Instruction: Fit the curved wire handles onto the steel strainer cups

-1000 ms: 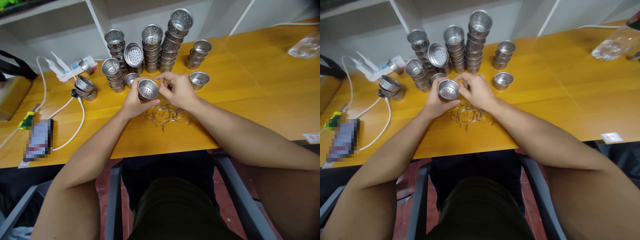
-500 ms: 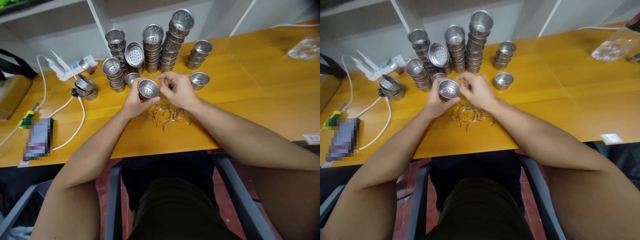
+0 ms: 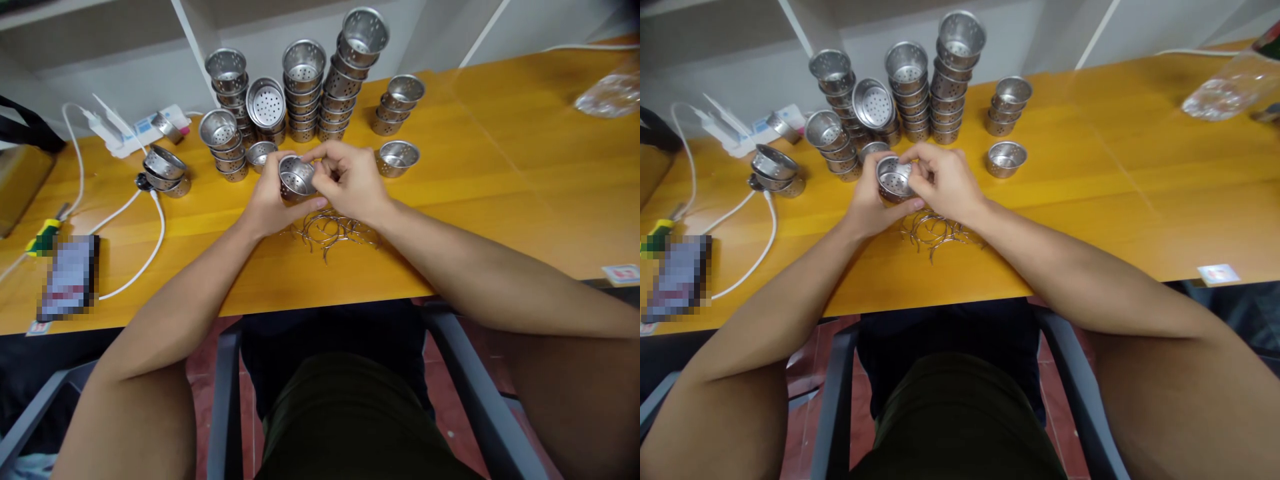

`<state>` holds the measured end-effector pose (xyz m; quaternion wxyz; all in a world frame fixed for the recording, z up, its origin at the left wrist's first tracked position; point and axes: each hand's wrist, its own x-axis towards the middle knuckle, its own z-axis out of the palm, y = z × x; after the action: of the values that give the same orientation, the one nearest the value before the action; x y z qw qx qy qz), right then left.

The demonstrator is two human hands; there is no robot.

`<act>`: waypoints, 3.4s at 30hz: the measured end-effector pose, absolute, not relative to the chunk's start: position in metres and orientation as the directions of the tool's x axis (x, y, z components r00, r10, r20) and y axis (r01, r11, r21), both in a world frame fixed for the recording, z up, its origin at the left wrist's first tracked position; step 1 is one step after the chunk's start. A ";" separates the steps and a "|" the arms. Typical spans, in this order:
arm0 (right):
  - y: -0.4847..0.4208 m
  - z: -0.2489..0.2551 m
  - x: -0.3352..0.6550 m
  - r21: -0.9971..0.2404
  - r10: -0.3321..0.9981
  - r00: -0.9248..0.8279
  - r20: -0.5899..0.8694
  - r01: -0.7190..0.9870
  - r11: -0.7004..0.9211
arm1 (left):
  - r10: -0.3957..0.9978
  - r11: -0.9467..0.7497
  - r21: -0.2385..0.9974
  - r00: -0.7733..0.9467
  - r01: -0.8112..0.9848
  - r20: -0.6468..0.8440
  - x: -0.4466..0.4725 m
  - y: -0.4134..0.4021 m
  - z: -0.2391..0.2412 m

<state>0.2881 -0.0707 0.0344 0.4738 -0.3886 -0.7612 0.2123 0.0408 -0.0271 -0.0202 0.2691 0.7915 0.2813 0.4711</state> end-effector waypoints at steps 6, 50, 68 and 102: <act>-0.073 0.040 0.284 -0.808 0.816 -0.300 0.495 0.188 0.559 | 0.717 -0.671 0.721 0.402 0.174 0.570 0.043 -0.028 -0.024; -0.056 0.036 0.318 -0.657 0.676 -0.473 0.566 0.236 0.716 | 0.721 -0.687 0.650 0.414 0.324 0.556 0.028 -0.013 -0.037; -0.046 0.024 0.321 -0.679 0.770 -0.375 0.516 0.369 0.635 | 0.851 -0.525 0.638 0.326 0.563 0.412 -0.007 -0.009 -0.013; -0.030 0.003 0.323 -0.635 0.754 -0.443 0.485 0.416 0.652 | 0.839 -0.542 0.653 0.382 0.530 0.387 0.023 -0.014 -0.017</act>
<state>0.3227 -0.0297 0.0028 0.3894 -0.3563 -0.8210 0.2174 0.0233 -0.0136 -0.0165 0.2172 0.8024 0.4265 0.3565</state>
